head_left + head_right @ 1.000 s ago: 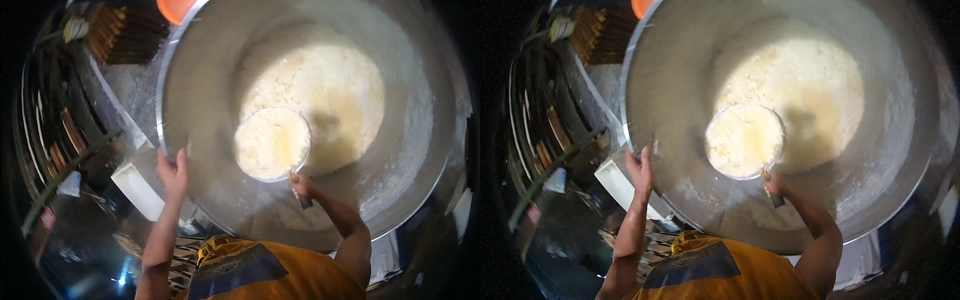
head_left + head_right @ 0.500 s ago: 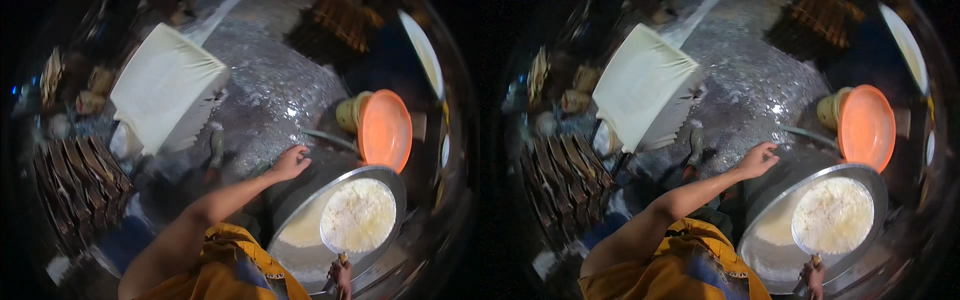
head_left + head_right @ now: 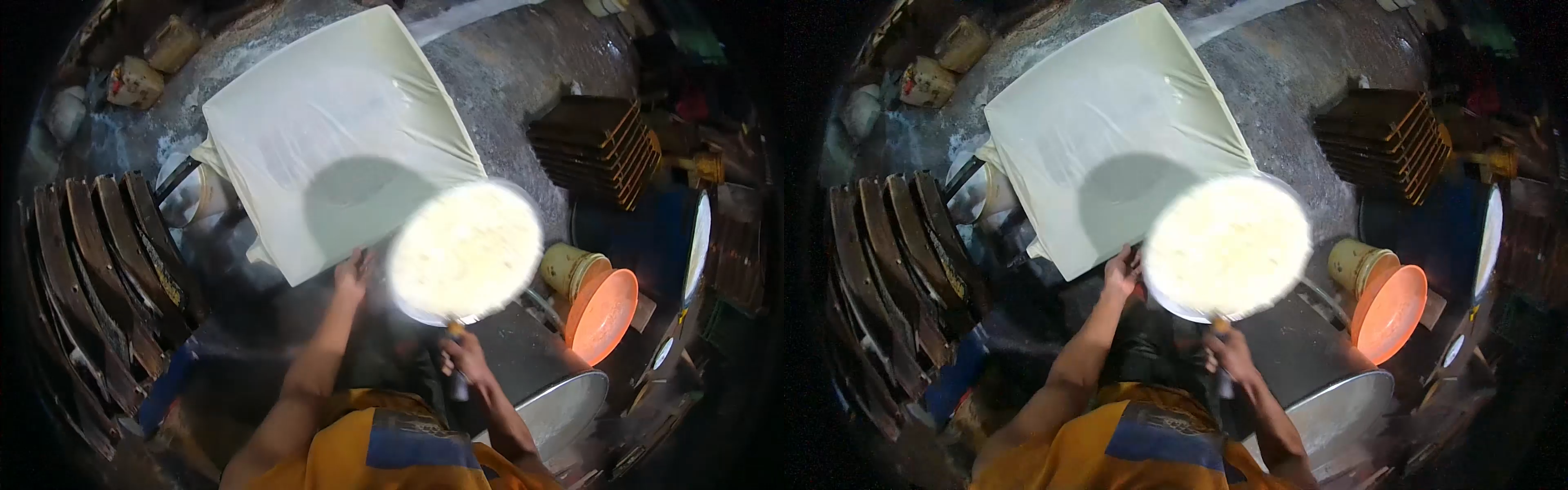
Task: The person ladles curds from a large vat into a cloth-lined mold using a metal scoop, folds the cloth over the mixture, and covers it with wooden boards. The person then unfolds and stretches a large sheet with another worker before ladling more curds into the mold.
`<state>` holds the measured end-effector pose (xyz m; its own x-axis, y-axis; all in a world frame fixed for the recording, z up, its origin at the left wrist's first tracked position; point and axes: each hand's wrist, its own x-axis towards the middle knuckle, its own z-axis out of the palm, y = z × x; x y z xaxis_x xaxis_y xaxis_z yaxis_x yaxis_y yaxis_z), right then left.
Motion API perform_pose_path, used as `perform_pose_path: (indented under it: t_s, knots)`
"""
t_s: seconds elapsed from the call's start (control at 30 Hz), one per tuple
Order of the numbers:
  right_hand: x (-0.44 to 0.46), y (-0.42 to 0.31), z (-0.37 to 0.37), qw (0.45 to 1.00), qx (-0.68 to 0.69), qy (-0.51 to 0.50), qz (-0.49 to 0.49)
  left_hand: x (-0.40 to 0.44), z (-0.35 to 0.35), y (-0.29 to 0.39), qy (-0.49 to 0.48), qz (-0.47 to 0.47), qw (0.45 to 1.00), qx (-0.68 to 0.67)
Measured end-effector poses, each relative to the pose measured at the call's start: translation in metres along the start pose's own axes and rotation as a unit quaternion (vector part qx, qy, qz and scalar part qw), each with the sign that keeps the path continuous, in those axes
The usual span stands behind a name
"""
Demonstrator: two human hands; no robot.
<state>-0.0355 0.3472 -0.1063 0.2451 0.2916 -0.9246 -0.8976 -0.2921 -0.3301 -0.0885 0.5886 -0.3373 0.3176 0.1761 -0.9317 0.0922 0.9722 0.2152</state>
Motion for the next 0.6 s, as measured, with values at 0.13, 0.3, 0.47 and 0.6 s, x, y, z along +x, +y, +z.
perform_pose_path:
  t_s: [0.13, 0.3, 0.47, 0.6]
  knots:
    - [0.112, -0.063, 0.101, 0.993, -0.038, -0.102, -0.041, 0.039, -0.048, -0.031, -0.064, 0.309, 0.882, 0.351]
    - [0.207, -0.102, 0.138, 0.978, -0.183, -0.070, -0.070, 0.043, -0.041, -0.030, 0.015, 0.171, 0.932, 0.318]
    - [0.227, -0.127, 0.111, 0.927, -0.133, 0.249, -0.246, 0.001, -0.004, -0.005, -0.017, 0.050, 0.999, 0.007]
    - [0.061, -0.181, 0.027, 0.706, -0.112, 0.455, -0.531, 0.001, 0.002, -0.008, 0.014, 0.043, 0.994, 0.102]
